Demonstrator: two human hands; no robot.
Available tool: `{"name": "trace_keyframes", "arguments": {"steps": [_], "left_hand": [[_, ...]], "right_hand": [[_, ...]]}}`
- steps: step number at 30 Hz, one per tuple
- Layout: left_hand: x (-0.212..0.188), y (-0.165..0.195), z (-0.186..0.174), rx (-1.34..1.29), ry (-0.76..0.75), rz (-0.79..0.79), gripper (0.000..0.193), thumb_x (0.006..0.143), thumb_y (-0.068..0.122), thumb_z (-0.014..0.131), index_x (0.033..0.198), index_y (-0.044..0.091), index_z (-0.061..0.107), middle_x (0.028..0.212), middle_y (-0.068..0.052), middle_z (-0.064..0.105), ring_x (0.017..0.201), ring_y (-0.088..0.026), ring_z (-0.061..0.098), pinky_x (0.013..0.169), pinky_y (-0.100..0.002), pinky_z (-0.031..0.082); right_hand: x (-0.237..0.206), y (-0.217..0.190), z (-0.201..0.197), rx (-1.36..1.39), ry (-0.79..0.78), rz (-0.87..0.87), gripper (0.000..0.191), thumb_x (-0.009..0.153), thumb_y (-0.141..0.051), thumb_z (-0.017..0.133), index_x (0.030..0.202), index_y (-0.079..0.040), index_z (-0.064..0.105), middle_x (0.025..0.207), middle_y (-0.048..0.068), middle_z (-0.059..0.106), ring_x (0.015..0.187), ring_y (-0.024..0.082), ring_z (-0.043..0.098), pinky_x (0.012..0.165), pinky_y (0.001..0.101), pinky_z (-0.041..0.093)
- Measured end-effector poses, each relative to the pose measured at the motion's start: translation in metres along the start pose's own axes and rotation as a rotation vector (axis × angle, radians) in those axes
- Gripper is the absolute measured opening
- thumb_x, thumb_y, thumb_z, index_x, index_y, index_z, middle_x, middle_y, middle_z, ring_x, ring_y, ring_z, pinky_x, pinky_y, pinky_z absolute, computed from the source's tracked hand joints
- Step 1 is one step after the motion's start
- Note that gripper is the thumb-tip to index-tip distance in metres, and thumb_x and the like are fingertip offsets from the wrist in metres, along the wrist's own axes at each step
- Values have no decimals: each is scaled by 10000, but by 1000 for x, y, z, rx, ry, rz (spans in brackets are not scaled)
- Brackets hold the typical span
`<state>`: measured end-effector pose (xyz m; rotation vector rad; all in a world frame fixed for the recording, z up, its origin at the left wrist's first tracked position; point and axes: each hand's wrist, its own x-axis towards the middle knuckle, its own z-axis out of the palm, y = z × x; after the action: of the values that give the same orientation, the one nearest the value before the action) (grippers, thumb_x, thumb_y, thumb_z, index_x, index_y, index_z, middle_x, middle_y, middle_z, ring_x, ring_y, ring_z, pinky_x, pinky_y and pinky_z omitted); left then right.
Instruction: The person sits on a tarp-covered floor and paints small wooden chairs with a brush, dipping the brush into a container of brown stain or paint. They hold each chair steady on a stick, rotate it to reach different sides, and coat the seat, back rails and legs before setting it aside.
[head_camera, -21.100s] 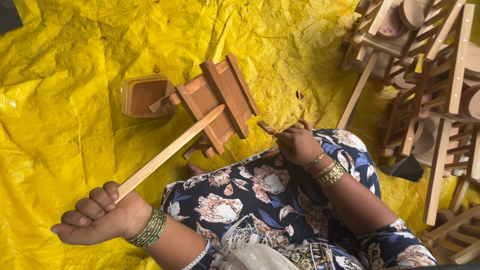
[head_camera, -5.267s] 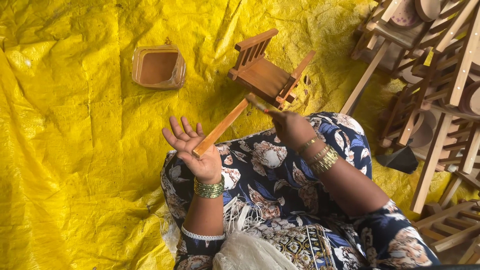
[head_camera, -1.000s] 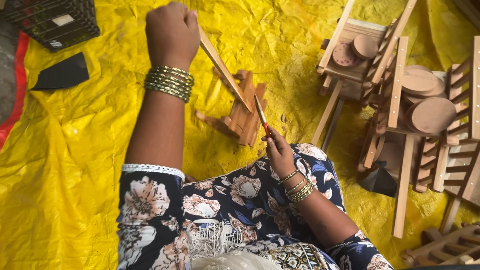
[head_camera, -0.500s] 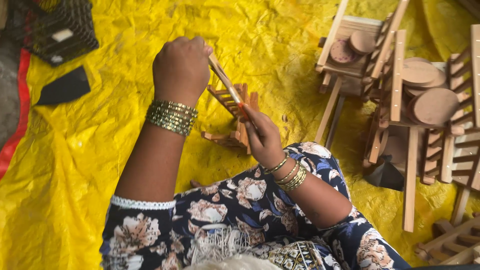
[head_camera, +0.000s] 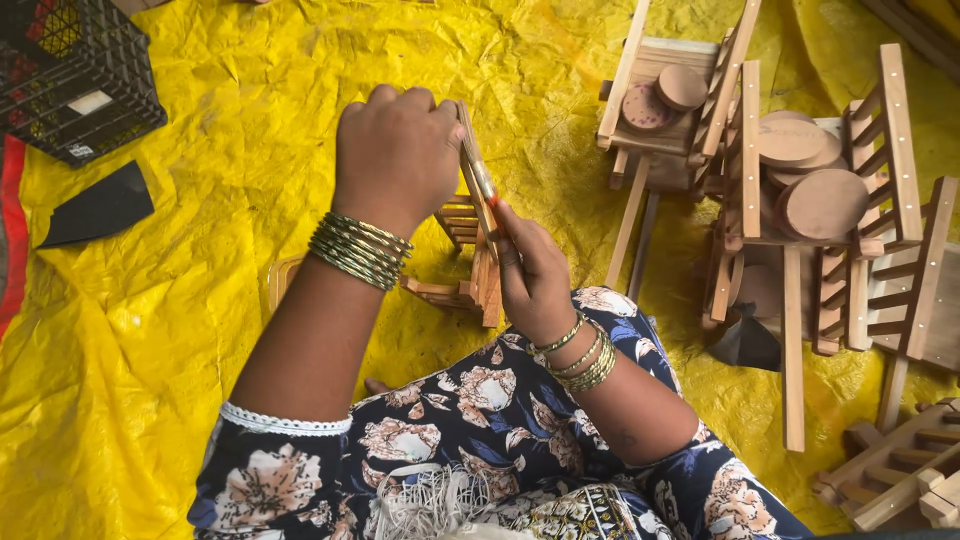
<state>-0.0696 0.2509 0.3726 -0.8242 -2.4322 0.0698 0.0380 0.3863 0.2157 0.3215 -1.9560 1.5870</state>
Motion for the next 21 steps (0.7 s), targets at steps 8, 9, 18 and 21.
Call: {"name": "trace_keyframes", "arguments": {"steps": [8, 9, 18, 21], "left_hand": [[9, 9, 2, 29, -47, 55, 165, 936, 285, 667, 875, 148, 738, 850, -36, 682, 891, -296, 637, 717, -485, 488], [9, 9, 1, 11, -45, 63, 157, 936, 282, 670, 895, 150, 743, 852, -36, 683, 891, -295, 636, 718, -486, 487], [9, 12, -5, 66, -79, 125, 162, 945, 288, 681, 968, 152, 767, 832, -27, 680, 893, -273, 633, 725, -463, 479], [9, 12, -4, 61, -35, 150, 185, 930, 287, 679, 1022, 160, 778, 845, -27, 682, 887, -267, 627, 719, -456, 471]], "right_hand": [[-28, 8, -18, -11, -61, 170, 422, 996, 23, 579, 1413, -38, 586, 1029, 126, 709, 889, 218, 677, 802, 314, 534], [-27, 6, -21, -4, -67, 174, 427, 996, 22, 579, 1419, -35, 579, 1023, 121, 713, 890, 220, 675, 807, 315, 531], [-27, 11, -22, -65, -56, 72, 373, 1017, -6, 576, 1389, -30, 598, 1015, 122, 717, 902, 233, 683, 823, 332, 534], [-41, 21, -23, -76, -97, 214, 388, 981, -11, 598, 1368, -27, 622, 969, 125, 719, 855, 233, 691, 777, 329, 539]]}}
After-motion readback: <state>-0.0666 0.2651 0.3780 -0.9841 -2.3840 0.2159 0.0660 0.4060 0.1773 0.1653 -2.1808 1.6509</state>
